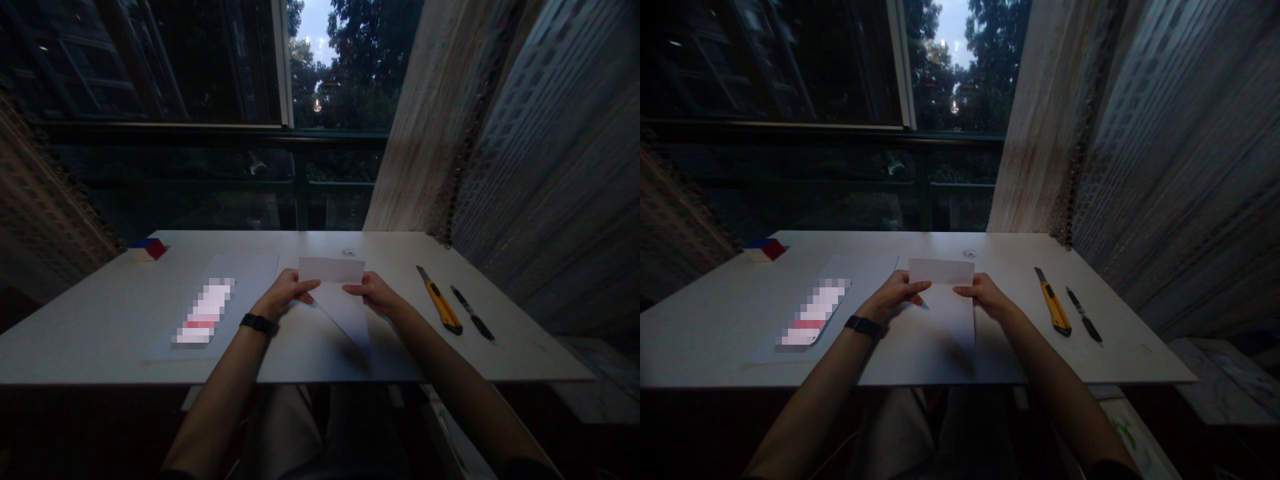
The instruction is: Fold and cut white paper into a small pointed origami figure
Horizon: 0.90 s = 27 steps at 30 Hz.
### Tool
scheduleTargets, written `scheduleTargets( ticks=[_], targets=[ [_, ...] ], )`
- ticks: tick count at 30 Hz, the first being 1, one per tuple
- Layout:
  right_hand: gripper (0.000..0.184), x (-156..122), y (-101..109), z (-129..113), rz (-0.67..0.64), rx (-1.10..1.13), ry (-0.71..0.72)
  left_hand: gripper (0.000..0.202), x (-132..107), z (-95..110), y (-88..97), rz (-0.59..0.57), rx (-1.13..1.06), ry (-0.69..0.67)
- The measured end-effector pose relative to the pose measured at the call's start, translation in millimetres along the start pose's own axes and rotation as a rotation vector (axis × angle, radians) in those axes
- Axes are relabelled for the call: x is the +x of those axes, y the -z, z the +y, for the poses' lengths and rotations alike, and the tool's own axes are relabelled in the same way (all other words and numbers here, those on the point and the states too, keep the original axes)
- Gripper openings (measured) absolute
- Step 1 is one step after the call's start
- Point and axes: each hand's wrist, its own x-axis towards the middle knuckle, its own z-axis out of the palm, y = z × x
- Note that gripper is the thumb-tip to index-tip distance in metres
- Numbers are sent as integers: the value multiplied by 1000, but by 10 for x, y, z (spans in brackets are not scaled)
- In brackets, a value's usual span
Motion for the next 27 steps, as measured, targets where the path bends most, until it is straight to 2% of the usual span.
scheduleTargets(
  ticks=[8,13,17,24,27],
  targets=[
    [29,25,26,-15,5,51,56,24,31,-28,39,68,-23,6],
    [30,17,26,-40,107,71,92,24,10,-8,32,3,-168,40],
    [31,11,12,-36,65,72,57,27,15,-26,40,-28,-211,65],
    [33,-12,55,-72,26,56,107,24,12,-26,80,-85,-185,160],
    [35,-41,57,-98,9,59,81,22,12,-34,75,-93,-205,161]
  ],
)
